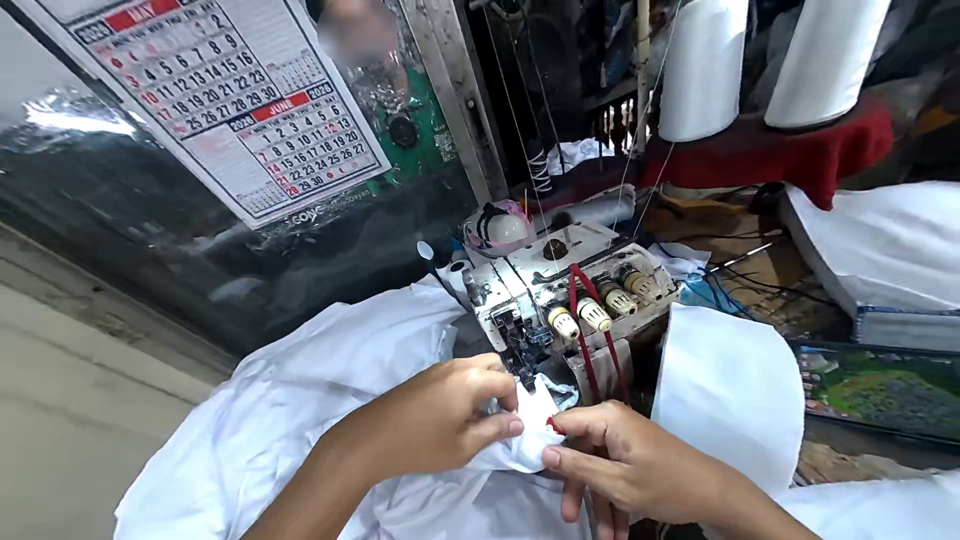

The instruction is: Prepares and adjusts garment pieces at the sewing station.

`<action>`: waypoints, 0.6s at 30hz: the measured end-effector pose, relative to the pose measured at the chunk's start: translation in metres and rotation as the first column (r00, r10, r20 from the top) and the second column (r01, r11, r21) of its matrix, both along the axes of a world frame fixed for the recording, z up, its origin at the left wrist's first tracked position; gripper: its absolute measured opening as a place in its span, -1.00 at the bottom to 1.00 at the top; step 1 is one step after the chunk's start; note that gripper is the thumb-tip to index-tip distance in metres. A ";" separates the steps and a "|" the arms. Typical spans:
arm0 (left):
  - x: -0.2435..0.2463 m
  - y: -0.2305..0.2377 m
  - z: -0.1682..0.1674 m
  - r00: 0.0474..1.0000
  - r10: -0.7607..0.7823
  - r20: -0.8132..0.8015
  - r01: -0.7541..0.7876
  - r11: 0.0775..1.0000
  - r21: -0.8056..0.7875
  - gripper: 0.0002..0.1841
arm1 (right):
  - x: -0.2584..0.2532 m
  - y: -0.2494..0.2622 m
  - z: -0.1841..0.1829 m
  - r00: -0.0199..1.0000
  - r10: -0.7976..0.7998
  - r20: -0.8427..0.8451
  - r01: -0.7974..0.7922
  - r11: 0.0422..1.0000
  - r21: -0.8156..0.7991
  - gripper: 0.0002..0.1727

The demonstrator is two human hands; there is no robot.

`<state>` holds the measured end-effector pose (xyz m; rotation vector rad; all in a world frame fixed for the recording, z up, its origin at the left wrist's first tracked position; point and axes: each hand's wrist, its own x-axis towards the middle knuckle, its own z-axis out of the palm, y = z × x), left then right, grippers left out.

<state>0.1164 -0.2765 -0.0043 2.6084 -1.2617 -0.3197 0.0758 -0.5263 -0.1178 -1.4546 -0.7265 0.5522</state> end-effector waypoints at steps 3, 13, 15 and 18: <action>-0.009 -0.004 0.005 0.998 -0.014 -0.066 0.013 1.000 -0.023 -0.70 | 0.001 -0.002 -0.006 0.999 -0.017 0.033 0.016 0.999 0.032 -0.71; -0.019 -0.003 -0.030 0.988 0.104 0.118 -0.077 0.974 -0.211 -0.70 | 0.011 0.000 -0.007 0.994 -0.087 0.062 0.084 0.995 0.052 -0.73; -0.032 -0.004 -0.049 0.946 0.227 0.230 -0.161 0.948 -0.273 -0.72 | 0.008 0.001 -0.012 0.977 -0.179 0.116 0.173 0.983 0.065 -0.74; -0.031 0.006 -0.073 0.882 0.347 0.318 -0.236 0.911 -0.338 -0.68 | 0.004 0.010 -0.022 0.917 -0.233 0.324 0.255 0.966 -0.026 -0.74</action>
